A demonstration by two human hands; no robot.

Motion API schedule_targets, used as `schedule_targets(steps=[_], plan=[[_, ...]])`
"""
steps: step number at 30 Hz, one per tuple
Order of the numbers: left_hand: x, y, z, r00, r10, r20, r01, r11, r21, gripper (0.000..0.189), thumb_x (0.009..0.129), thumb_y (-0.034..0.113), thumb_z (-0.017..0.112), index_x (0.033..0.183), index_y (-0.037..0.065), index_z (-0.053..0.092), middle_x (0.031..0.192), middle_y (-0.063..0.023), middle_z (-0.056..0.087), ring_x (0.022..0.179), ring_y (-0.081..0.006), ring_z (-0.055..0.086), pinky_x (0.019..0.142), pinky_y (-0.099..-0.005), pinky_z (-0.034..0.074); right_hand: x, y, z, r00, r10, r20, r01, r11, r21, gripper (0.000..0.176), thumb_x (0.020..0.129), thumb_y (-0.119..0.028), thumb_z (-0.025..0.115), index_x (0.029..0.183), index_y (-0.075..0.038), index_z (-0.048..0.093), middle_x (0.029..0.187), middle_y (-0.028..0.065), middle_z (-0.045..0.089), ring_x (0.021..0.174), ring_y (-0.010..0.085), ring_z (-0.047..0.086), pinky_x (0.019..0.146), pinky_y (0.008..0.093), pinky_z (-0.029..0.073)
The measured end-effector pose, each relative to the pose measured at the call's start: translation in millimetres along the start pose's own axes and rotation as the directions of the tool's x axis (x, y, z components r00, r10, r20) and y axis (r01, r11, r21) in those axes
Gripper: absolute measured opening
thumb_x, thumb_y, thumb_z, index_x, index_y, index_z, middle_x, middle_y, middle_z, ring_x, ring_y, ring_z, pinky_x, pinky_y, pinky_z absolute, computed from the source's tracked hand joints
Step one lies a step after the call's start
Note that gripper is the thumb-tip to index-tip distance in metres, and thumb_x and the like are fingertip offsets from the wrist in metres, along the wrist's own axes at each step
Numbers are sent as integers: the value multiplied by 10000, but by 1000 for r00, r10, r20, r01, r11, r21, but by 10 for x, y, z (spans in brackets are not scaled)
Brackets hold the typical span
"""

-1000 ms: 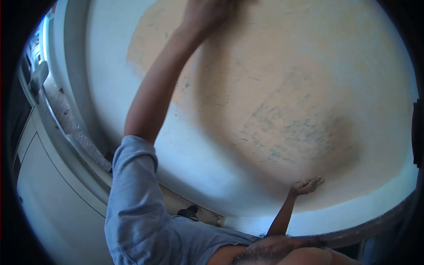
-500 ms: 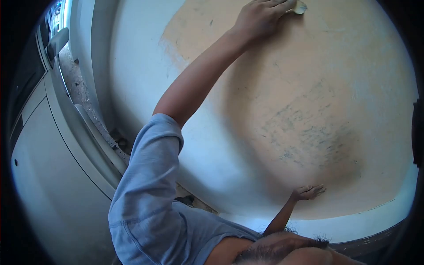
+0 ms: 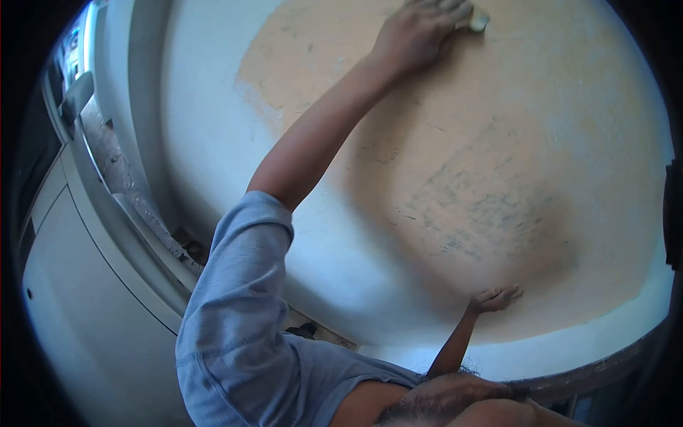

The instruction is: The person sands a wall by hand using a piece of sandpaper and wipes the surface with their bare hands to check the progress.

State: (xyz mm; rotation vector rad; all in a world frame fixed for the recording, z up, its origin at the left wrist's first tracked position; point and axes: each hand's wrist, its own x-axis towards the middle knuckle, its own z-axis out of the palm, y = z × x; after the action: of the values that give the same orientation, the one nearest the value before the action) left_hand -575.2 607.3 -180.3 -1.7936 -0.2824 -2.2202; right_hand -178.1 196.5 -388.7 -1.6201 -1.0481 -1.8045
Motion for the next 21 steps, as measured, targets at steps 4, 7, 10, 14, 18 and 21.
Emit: schedule_targets(steps=[4,7,10,14,18,21], plan=[[-1046,514,64,993,-97,66,98,995,-20,444,791,98,596,1230,41,561,1296,-141,559,1218,-304,515,1081,-459,329,-44,-9,23,999,33,-2,-33,999,7,563,985,-330,328,1342,97,412,1376,303,413,1322,468,339,1089,538,250],[-3014,1284,1,911,-194,363,224,974,-41,367,783,103,589,1138,19,632,1210,-188,613,1158,-343,571,1032,-580,335,27,-55,-26,997,58,45,-59,998,10,549,973,-299,333,1349,93,410,1405,299,380,1334,478,313,1082,559,238],[-2708,1526,-23,948,-216,233,247,962,-114,339,810,141,607,1127,26,642,1195,-162,628,1151,-309,581,1031,-557,353,26,-79,-47,995,76,60,-76,997,-4,537,973,-283,331,1336,102,422,1380,304,411,1334,465,321,1102,529,223],[-744,1110,401,977,-142,156,154,986,-70,403,782,169,670,1171,71,629,1157,-109,649,1096,-270,610,976,-481,432,-3,-49,-62,998,59,37,-59,998,13,525,964,-261,349,1342,96,420,1391,303,398,1341,453,320,1103,533,213],[-672,1306,459,880,-342,329,379,924,-52,409,758,96,642,1166,68,634,1172,-122,645,1083,-303,619,997,-498,422,-20,-22,-5,997,70,16,-70,997,43,508,962,-248,376,1337,90,433,1417,293,371,1355,432,310,1098,528,229],[-2089,1801,332,959,-216,183,233,969,-78,375,781,42,594,1151,45,656,1141,-171,653,1109,-329,612,1018,-523,380,-56,23,2,1000,31,0,-31,999,38,494,960,-240,398,1323,91,453,1398,287,403,1336,431,345,1093,504,262]])
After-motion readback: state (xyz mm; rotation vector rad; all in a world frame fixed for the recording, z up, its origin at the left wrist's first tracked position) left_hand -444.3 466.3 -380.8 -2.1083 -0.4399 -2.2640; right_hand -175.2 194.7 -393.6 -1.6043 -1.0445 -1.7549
